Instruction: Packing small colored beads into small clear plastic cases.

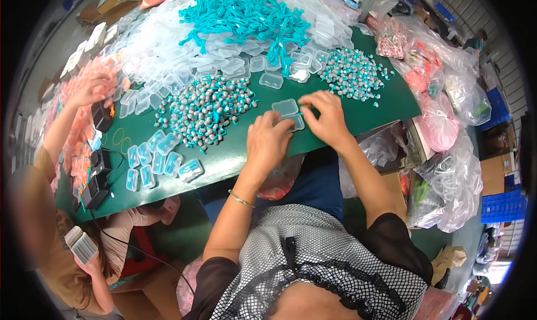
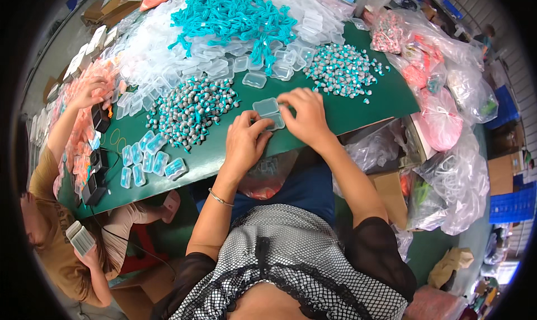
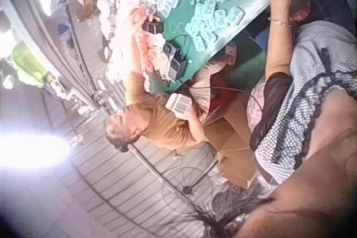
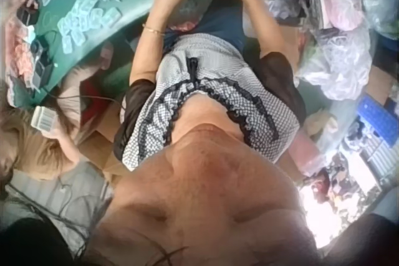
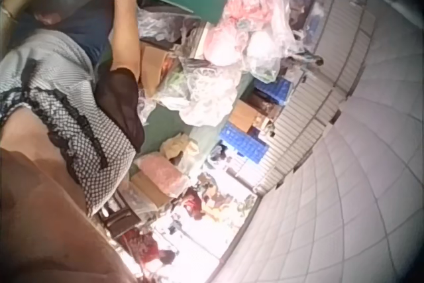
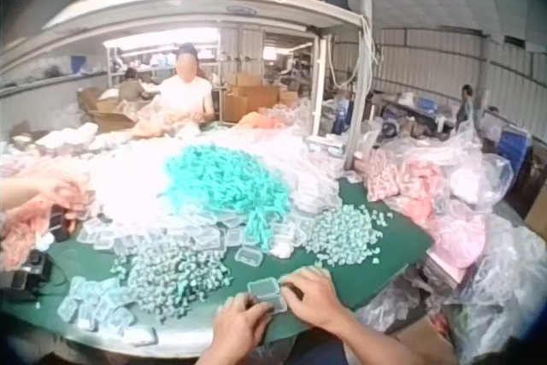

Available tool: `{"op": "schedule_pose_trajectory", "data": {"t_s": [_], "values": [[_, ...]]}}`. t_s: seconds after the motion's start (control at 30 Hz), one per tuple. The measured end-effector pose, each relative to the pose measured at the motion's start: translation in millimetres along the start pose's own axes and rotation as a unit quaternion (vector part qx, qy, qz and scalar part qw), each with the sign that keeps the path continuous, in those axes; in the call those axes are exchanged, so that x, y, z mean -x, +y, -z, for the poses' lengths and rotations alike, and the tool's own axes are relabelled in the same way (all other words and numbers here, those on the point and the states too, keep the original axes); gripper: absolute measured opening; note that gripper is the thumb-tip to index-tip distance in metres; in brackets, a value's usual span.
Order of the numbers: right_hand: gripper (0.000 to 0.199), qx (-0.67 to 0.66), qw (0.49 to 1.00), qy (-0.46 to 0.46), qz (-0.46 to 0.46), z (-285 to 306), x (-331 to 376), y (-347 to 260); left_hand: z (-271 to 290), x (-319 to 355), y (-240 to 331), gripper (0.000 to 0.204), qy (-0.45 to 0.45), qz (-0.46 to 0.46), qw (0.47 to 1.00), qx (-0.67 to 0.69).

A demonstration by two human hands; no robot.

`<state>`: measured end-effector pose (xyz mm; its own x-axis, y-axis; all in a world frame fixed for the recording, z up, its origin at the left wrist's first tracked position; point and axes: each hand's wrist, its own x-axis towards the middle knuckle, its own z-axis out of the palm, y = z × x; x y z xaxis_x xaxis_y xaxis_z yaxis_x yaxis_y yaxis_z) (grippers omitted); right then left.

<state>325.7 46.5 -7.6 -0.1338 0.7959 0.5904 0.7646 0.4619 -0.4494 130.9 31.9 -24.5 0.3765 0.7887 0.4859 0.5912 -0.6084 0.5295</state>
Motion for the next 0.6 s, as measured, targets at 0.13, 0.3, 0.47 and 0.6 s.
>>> {"op": "schedule_pose_trajectory", "data": {"t_s": [0.13, 0.3, 0.47, 0.6], "values": [[0.012, 0.091, 0.995, 0.032, 0.023, -27, -49, 16, 4, 0, 1, 0.026, -0.004, 0.004, 1.000, -0.003], [0.020, 0.229, 0.973, 0.033, 0.012, -53, -86, 24, 3, 1, 0, 0.033, -0.007, -0.005, 1.000, 0.006], [0.032, 0.291, 0.953, -0.039, -0.070, -70, -93, 37, 2, 1, 1, 0.035, -0.005, 0.005, 1.000, 0.013], [0.025, 0.220, 0.971, -0.005, -0.093, -60, -88, 44, 1, 1, -1, 0.039, -0.004, 0.014, 1.000, 0.020]]}}
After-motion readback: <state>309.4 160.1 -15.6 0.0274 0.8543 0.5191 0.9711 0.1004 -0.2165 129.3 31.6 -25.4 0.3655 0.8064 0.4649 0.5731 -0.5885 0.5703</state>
